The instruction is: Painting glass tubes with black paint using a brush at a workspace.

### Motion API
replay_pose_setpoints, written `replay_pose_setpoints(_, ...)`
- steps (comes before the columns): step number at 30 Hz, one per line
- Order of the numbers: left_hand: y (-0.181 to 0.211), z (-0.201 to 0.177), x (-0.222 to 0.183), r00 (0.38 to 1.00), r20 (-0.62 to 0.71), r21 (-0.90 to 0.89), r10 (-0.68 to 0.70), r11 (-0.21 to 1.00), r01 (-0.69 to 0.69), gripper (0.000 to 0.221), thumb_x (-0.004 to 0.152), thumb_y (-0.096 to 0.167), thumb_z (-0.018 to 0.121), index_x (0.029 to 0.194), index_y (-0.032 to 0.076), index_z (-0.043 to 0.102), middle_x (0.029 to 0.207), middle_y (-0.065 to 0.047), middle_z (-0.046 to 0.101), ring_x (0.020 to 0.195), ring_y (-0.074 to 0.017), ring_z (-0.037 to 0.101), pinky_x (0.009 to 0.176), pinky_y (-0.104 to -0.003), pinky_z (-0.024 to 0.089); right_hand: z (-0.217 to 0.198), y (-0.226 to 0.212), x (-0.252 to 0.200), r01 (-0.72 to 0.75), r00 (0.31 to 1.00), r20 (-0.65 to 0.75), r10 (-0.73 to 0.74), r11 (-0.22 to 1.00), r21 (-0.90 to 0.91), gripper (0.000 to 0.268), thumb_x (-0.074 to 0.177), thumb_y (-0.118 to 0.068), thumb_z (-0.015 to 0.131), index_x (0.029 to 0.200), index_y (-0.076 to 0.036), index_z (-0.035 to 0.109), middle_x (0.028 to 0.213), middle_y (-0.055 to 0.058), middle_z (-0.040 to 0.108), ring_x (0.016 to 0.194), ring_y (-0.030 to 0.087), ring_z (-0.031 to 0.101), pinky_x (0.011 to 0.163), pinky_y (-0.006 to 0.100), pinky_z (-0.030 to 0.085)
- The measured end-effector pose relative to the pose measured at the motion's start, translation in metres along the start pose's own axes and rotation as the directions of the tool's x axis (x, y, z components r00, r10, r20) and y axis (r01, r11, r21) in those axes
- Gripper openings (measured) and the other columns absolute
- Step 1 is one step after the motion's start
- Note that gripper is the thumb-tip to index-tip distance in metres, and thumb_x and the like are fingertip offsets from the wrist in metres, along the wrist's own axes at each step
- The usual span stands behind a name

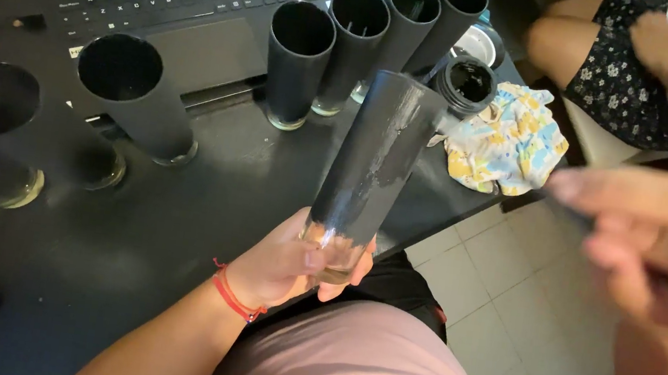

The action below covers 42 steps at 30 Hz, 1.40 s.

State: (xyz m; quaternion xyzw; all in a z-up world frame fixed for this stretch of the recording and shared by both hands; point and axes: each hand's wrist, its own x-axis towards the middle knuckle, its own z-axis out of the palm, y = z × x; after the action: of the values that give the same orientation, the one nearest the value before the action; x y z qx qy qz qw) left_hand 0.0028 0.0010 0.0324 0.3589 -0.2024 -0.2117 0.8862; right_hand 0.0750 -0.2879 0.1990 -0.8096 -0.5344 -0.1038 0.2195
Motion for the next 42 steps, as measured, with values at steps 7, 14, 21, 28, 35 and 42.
replay_pose_setpoints(7,-0.003,-0.001,0.0,0.999,-0.025,0.015,-0.031,0.999,0.032,0.063,0.076,0.062,0.078,0.083,0.002,0.061,0.079,0.0,0.069,0.048,-0.01,0.041,0.096,-0.035,0.05,0.0,-0.006,-0.006,0.17,0.96,0.234,-0.153,0.984,-0.054,0.023,0.089,-0.012,0.059,0.109,-0.001,0.062,0.127,0.002,0.063,0.102,0.023,0.076,0.075,0.034,0.065)
replay_pose_setpoints(14,-0.003,0.0,0.002,0.998,0.015,0.01,-0.053,0.999,0.053,0.059,0.076,0.052,0.074,0.103,0.002,0.058,0.073,-0.002,0.057,0.057,-0.011,0.039,0.048,-0.024,0.035,-0.006,0.001,-0.01,-0.583,0.803,0.285,0.524,0.789,0.192,0.039,0.083,-0.005,0.062,0.121,-0.009,0.072,0.087,0.016,0.058,0.06,0.027,0.054,0.046,0.035,0.04)
replay_pose_setpoints(21,-0.025,-0.019,-0.01,0.988,0.086,-0.291,-0.129,0.945,0.149,0.077,0.076,0.05,0.083,0.126,0.001,0.051,0.071,-0.009,0.056,0.068,-0.0124,0.051,0.047,-0.022,0.031,0.0,-0.029,0.025,-0.924,-0.175,0.338,0.925,-0.273,0.268,0.031,0.081,-0.02,0.067,0.095,0.002,0.082,0.042,0.032,0.037,0.029,0.031,0.02,0.029,0.038,0.007)
replay_pose_setpoints(28,-0.039,-0.032,-0.013,0.955,0.278,-0.445,-0.1,0.868,0.22,0.077,0.081,0.048,0.082,0.132,0.0,0.051,0.076,-0.014,0.051,0.061,-0.0146,0.045,0.053,-0.024,0.038,-0.008,0.005,-0.054,-0.737,0.662,0.334,0.671,0.503,0.451,0.054,0.083,-0.03,0.059,0.133,-0.011,0.068,0.056,0.004,0.064,0.027,0.014,0.052,0.028,0.027,0.044)
replay_pose_setpoints(35,-0.034,-0.032,-0.01,0.942,0.33,-0.443,-0.065,0.87,0.216,0.075,0.083,0.049,0.08,0.132,0.001,0.05,0.077,-0.013,0.048,0.058,-0.0147,0.041,0.051,-0.025,0.038,-0.003,-0.018,-0.038,-0.32,0.943,0.139,0.302,0.938,0.133,0.04,0.085,-0.019,0.058,0.124,-0.009,0.061,0.084,-0.005,0.052,0.066,0.008,0.05,0.055,0.023,0.038)
replay_pose_setpoints(42,-0.031,-0.029,-0.01,0.961,0.251,-0.412,-0.12,0.884,0.218,0.079,0.078,0.051,0.086,0.128,0.002,0.053,0.08,-0.014,0.054,0.058,-0.0133,0.045,0.05,-0.024,0.035,0.013,-0.013,-0.036,0.028,0.982,0.187,-0.036,0.999,0.042,0.034,0.088,-0.034,0.06,0.115,-0.015,0.065,0.114,-0.003,0.074,0.099,0.014,0.077,0.082,0.029,0.064)
